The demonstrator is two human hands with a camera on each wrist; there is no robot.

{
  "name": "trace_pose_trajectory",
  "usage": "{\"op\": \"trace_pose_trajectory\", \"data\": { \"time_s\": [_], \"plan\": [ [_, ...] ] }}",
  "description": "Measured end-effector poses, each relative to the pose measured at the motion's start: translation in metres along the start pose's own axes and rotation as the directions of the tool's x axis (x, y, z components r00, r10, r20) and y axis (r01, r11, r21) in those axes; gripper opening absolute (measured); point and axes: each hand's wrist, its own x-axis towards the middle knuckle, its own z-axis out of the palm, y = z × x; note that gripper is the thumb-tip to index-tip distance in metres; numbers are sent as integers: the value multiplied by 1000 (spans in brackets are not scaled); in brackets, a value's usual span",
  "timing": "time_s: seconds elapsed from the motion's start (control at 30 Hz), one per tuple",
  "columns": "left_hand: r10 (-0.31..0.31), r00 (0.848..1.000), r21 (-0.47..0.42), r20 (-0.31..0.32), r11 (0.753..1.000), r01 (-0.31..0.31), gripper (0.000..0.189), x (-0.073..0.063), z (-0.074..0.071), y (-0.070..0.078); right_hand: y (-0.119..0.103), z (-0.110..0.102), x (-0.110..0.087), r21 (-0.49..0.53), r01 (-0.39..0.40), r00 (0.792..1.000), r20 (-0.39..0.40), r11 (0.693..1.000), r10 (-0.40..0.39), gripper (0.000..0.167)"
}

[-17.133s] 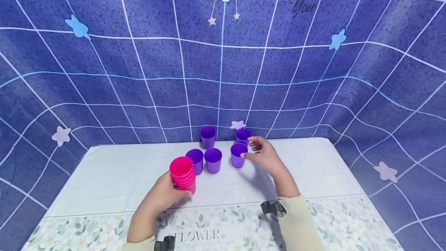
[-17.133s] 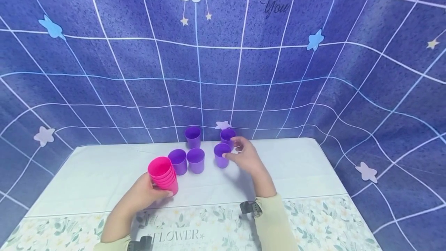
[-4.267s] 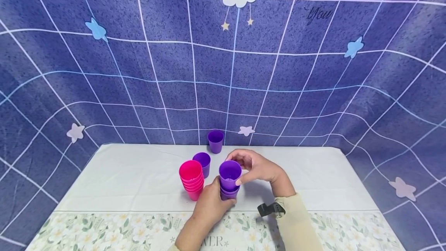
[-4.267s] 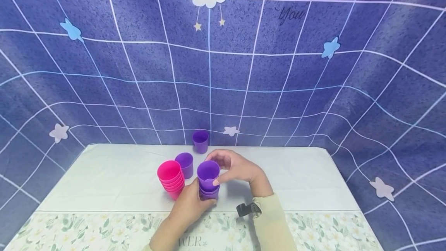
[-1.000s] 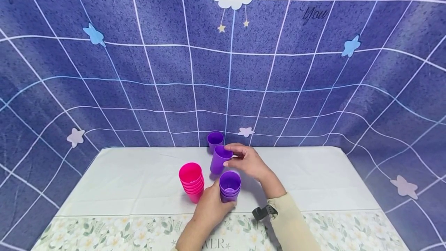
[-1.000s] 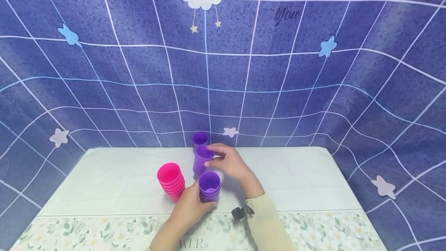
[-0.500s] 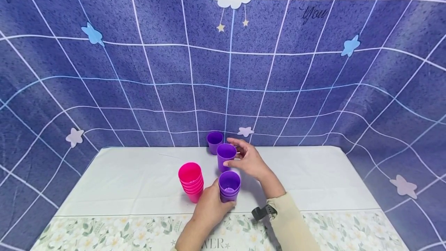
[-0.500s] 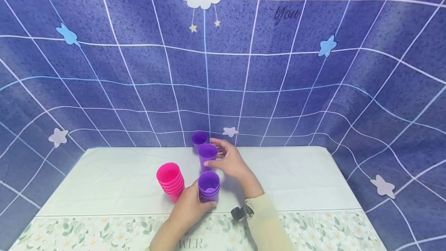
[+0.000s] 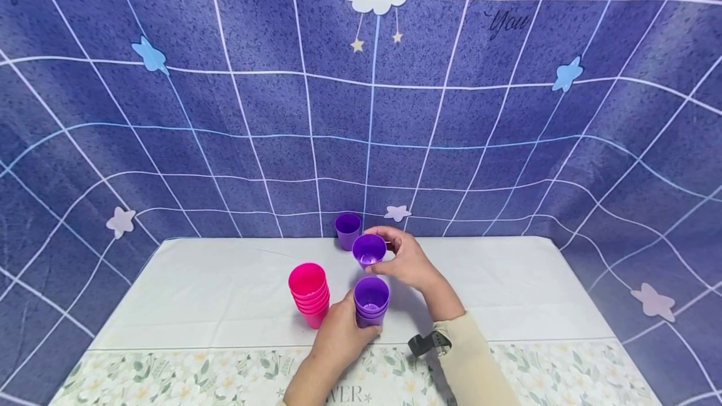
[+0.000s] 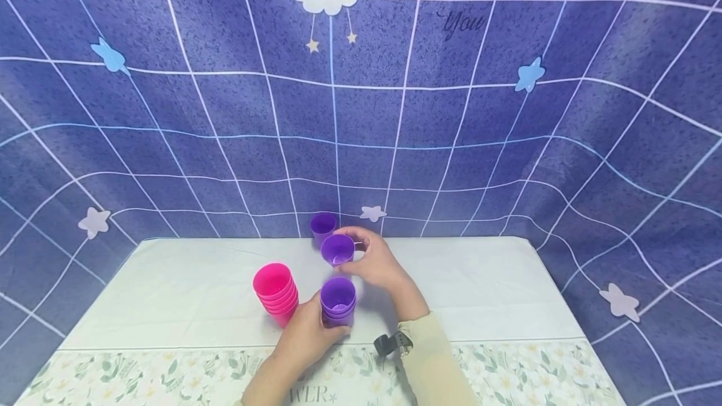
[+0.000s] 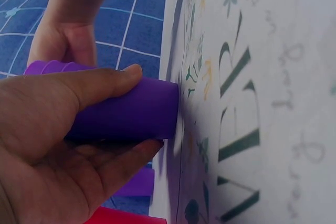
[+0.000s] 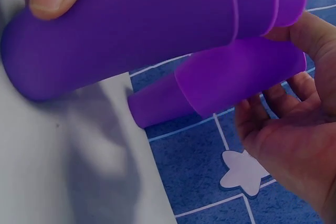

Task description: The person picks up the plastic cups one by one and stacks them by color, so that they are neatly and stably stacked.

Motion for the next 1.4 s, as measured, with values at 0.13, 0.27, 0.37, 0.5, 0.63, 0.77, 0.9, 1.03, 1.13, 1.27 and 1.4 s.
{"op": "trace_pose_trajectory", "data": {
  "time_s": [0.13,0.27,0.37,0.5,0.63,0.77,0.9,1.03,1.13,1.27,1.4],
  "plan": [
    [3,1000,3,11,1000,-3,80,1,-1,0,-4,-2,-1,29,38,999,33,999,-39,64],
    [9,1000,6,13,1000,-9,83,0,-1,0,-10,-4,-4,81,77,994,67,994,-82,64],
    [4,1000,0,10,1000,-4,83,0,0,0,-13,-5,-4,100,100,991,84,990,-109,64],
    [8,1000,-4,-1,1000,-8,81,-2,1,0,-14,-6,-4,105,131,985,102,986,-142,64],
    [18,1000,-4,-7,1000,-18,80,-2,1,0,-16,-7,-5,132,152,980,113,980,-167,63],
    [17,1000,-3,-10,1000,-17,77,-2,1,0,-19,-8,-7,184,149,978,116,972,-172,64],
    [13,1000,-4,-12,1000,-13,72,-2,1,1,-20,-8,-7,228,116,983,114,967,-144,67],
    [9,1000,-3,-13,1000,-9,70,-2,1,1,-21,-9,-8,283,75,987,119,956,-113,68],
    [6,1000,-5,-12,1000,-6,70,-2,1,1,-22,-10,-9,304,78,986,115,949,-118,68],
    [0,1000,-4,-10,1000,0,70,-2,1,1,-24,-13,-9,319,110,985,94,941,-147,68],
    [-2,1000,-2,-8,1000,2,69,-2,1,1,-25,-14,-9,346,119,984,83,931,-157,68]
  ]
}}
